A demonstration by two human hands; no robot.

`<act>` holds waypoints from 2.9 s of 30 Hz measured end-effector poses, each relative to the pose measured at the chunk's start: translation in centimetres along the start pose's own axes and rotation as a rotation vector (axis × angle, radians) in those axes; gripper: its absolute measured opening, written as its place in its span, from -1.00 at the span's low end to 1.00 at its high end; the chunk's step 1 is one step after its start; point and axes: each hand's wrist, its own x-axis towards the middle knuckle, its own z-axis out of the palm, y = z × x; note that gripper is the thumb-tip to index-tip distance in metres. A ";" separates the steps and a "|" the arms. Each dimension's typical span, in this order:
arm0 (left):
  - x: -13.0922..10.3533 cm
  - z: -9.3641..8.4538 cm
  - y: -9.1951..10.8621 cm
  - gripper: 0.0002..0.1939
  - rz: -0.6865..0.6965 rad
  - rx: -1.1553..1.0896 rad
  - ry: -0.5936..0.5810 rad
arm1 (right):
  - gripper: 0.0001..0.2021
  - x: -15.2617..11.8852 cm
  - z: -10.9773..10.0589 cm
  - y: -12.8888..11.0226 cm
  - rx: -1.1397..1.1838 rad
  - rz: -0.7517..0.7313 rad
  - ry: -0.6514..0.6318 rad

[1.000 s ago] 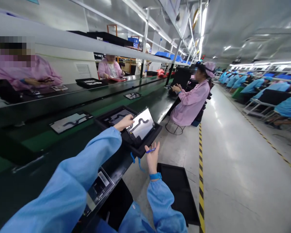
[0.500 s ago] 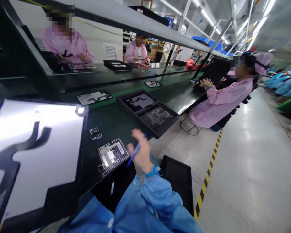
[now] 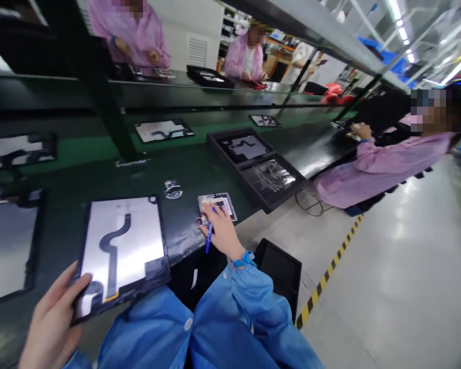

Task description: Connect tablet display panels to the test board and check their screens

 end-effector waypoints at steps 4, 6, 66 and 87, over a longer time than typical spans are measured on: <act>1.1 2.2 -0.1 -0.44 -0.286 -0.233 0.030 | -0.61 0.3 -0.8 0.4 0.193 0.055 0.164; 1.7 3.3 -0.2 -0.36 -0.210 -0.266 -0.074 | -0.73 0.1 -1.5 -0.4 0.325 0.151 0.297; 10.9 2.6 6.4 -0.69 0.444 0.033 -0.618 | -0.71 13.2 -0.2 -11.7 0.919 -0.199 -0.178; 8.8 4.0 8.1 -0.80 0.419 0.070 -0.480 | -0.78 7.9 -5.2 0.8 0.347 0.050 0.267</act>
